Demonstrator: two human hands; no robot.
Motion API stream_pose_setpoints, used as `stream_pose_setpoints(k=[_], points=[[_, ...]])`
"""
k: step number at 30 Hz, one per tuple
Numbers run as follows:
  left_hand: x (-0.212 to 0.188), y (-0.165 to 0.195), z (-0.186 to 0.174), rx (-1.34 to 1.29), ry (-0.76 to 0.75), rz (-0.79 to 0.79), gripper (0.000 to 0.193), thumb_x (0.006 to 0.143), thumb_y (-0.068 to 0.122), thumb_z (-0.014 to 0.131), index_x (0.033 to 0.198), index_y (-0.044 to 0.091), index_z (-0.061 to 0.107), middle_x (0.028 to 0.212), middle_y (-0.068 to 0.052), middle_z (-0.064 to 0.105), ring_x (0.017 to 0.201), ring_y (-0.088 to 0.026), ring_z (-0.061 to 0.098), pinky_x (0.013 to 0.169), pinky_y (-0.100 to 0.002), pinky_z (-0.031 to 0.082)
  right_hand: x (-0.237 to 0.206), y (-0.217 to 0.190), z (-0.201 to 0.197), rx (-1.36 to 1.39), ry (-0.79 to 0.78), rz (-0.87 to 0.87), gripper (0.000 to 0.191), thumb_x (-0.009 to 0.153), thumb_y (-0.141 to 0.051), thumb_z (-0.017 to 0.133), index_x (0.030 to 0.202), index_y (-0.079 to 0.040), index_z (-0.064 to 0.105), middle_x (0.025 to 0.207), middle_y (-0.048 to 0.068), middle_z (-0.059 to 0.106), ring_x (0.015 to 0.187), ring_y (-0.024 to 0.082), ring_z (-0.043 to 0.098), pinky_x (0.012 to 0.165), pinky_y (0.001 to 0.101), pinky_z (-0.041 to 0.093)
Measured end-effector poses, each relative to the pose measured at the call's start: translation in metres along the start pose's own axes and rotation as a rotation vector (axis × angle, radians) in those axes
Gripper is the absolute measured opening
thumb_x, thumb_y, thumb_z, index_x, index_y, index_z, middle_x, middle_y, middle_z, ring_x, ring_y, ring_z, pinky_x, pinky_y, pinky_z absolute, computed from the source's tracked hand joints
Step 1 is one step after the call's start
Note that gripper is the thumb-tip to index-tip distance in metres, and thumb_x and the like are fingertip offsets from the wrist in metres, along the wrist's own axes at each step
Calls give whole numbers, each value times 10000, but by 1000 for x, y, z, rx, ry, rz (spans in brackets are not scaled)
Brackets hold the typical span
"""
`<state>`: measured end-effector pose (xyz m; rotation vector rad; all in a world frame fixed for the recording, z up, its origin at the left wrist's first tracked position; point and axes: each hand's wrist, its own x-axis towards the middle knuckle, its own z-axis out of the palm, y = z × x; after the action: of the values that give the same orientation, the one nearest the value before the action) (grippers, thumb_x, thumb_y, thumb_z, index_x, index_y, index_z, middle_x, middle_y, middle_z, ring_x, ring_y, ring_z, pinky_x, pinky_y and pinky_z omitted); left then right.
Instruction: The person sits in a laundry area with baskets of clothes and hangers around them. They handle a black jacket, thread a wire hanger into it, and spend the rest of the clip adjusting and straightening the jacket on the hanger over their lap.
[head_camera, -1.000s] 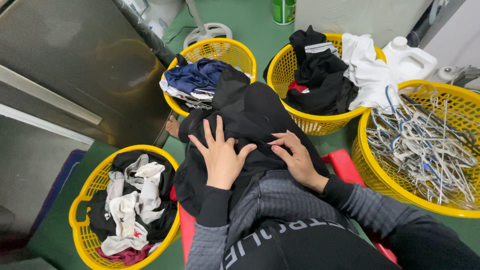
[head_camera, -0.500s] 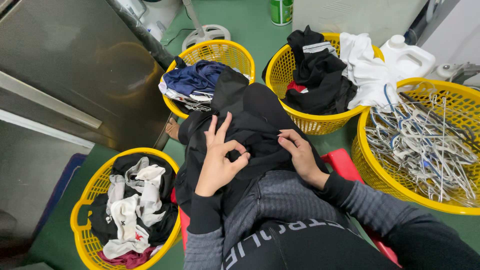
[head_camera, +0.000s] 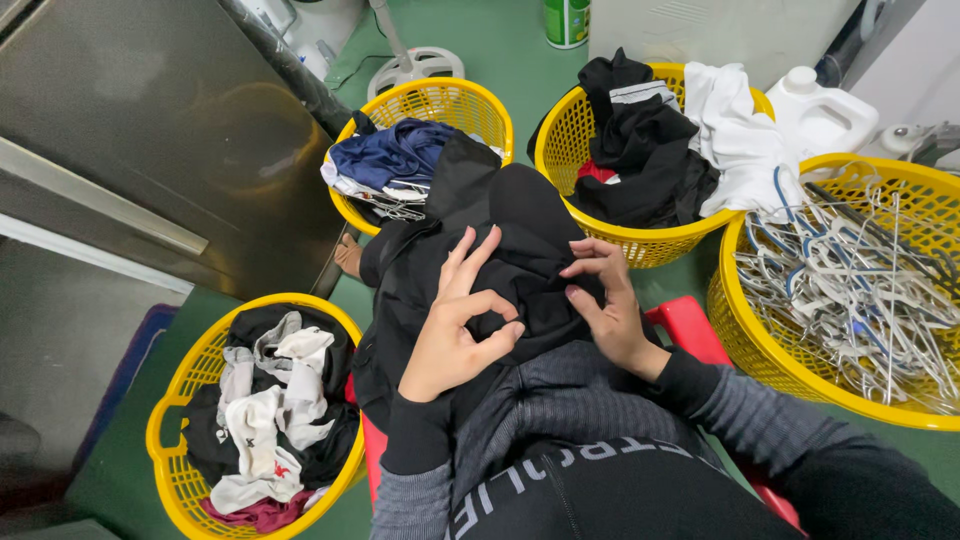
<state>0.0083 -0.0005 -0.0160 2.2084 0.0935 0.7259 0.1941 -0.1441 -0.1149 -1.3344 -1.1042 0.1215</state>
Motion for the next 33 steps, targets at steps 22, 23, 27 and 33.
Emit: stream_pose_setpoints(k=[22,23,27,33], points=[[0,7,-5,80,72,-7,104,737,114,785,754,79,689,1635,-174,419,1593,-428,239,1283,-602,109,0,-12,9,-317,-103,-37,196,845,-230,805,944,-128,670,1400,50,538,1280,281,461,1140,433,284],[0,7,-5,83,74,-4,104,734,115,786,752,79,690,1632,-174,422,1591,-428,241,1282,-603,107,1,-12,8,-316,-104,-45,195,843,-227,805,942,-129,670,1400,51,539,1286,283,461,1140,434,284],[0,6,-2,58,61,-32,113,750,125,787,781,74,692,1623,-168,444,1588,-426,264,1279,-595,143,1,-11,7,-306,-113,-40,192,838,-218,805,941,-128,671,1401,54,546,1296,287,467,1137,432,288],[4,4,-1,52,66,-43,108,742,124,787,782,75,699,1608,-168,459,1578,-428,269,1273,-603,131,1,-9,6,-290,-118,-19,196,841,-214,807,946,-123,669,1400,55,553,1288,283,478,1138,428,298]])
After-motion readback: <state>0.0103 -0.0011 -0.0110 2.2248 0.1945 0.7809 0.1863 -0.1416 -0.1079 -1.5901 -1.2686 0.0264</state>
